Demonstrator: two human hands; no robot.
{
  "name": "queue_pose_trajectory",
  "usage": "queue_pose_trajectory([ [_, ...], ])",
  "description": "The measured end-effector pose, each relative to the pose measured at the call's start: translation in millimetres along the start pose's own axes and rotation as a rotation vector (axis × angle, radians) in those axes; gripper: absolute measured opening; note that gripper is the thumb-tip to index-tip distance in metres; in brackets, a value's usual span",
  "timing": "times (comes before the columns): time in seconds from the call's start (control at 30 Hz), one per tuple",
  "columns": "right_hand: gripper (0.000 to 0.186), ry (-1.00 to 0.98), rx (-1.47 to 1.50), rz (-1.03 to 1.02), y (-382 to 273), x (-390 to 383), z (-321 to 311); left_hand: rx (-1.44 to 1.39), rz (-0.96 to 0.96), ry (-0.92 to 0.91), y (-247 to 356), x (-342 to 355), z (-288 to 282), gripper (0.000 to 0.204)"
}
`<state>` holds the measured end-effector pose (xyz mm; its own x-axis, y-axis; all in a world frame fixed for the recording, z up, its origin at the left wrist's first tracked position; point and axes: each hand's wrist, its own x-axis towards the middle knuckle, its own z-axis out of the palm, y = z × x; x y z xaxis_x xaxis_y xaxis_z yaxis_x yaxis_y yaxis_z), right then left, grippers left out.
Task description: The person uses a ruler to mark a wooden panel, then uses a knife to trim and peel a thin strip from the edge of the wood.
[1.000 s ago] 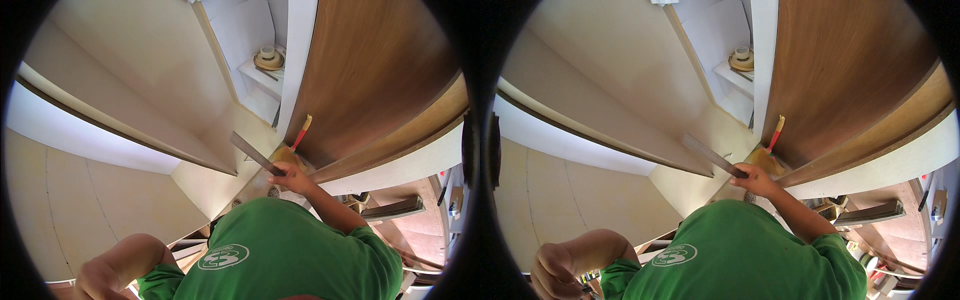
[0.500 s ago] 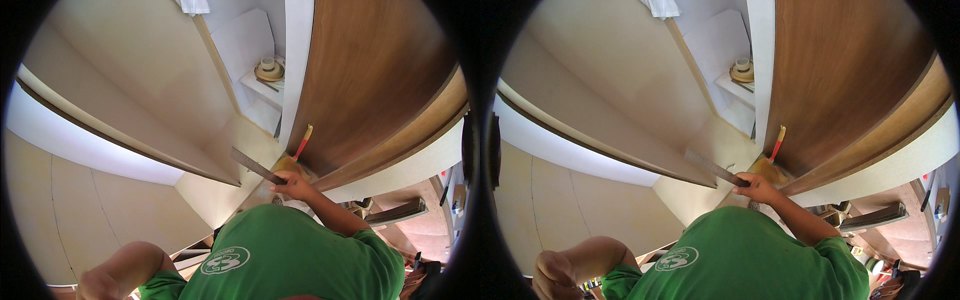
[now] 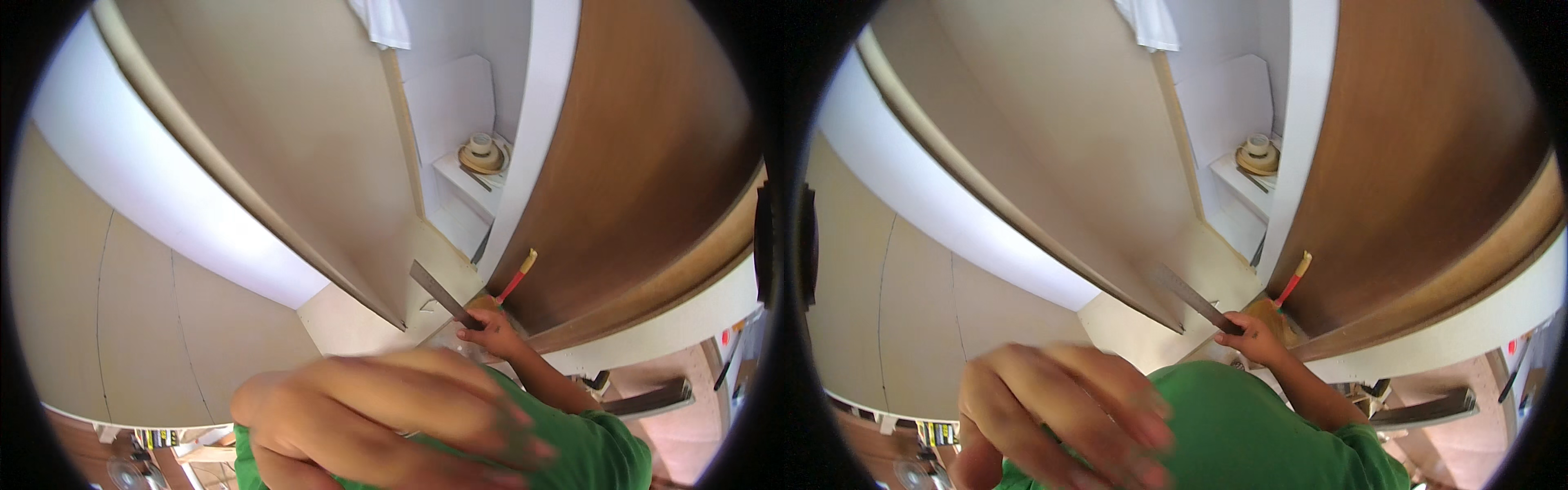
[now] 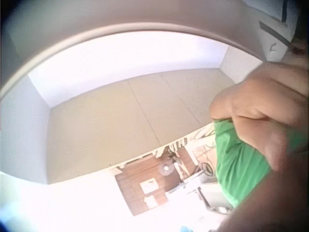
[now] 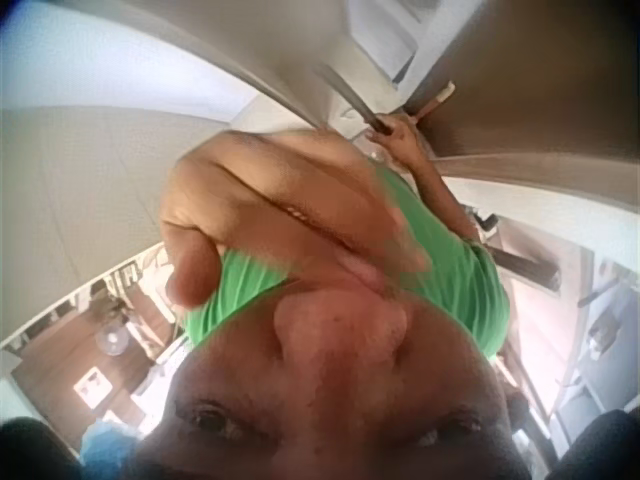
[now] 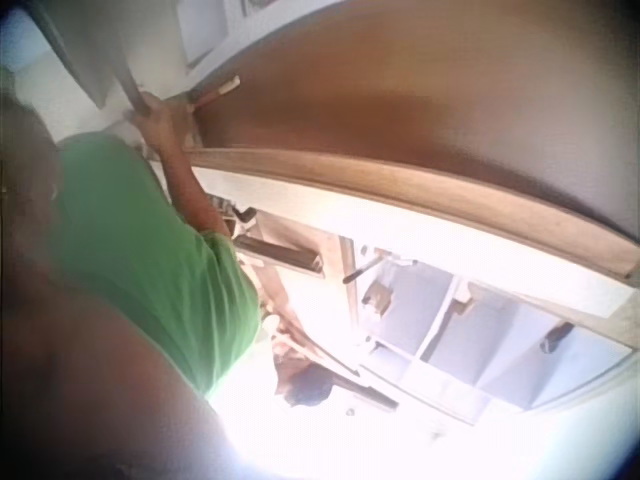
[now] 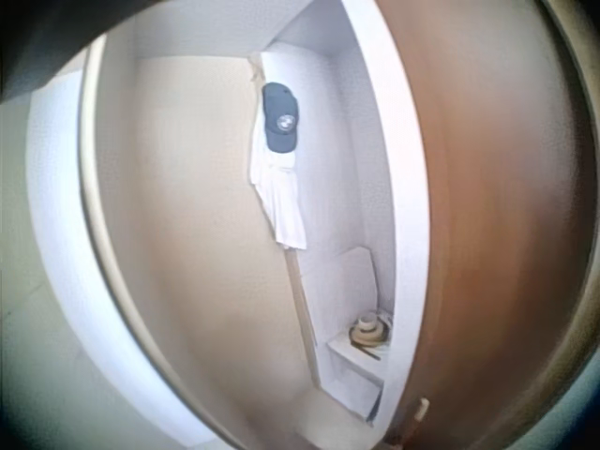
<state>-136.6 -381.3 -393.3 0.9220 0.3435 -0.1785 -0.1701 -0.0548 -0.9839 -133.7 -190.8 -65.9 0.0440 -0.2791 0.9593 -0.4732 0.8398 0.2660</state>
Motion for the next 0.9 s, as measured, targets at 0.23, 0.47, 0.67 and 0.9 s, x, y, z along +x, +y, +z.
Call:
queue_pose_trajectory([
  [0.23, 0.045, -0.001, 0.008, -0.06, 0.8, -3.7, 1.8, 0.019, 0.322, 0.247, -19.2, 2.1, 25.0, 0.062],
  [0.47, 0.047, 0.048, 0.128, -0.064, -7.4, -12.5, 26.3, 0.002, 0.148, 0.447, 41.6, -9.2, 23.8, 0.028],
  [0.67, 0.052, 0.197, -0.112, -0.143, -11.2, 0.1, 36.7, 0.288, -0.078, 0.472, 122.2, -66.9, -69.0, 0.023],
  [0.9, 0.061, 0.168, -0.087, -0.425, -96.4, 28.7, 75.7, 1.128, -0.241, 0.509, 118.6, -122.5, -122.6, 0.044],
])
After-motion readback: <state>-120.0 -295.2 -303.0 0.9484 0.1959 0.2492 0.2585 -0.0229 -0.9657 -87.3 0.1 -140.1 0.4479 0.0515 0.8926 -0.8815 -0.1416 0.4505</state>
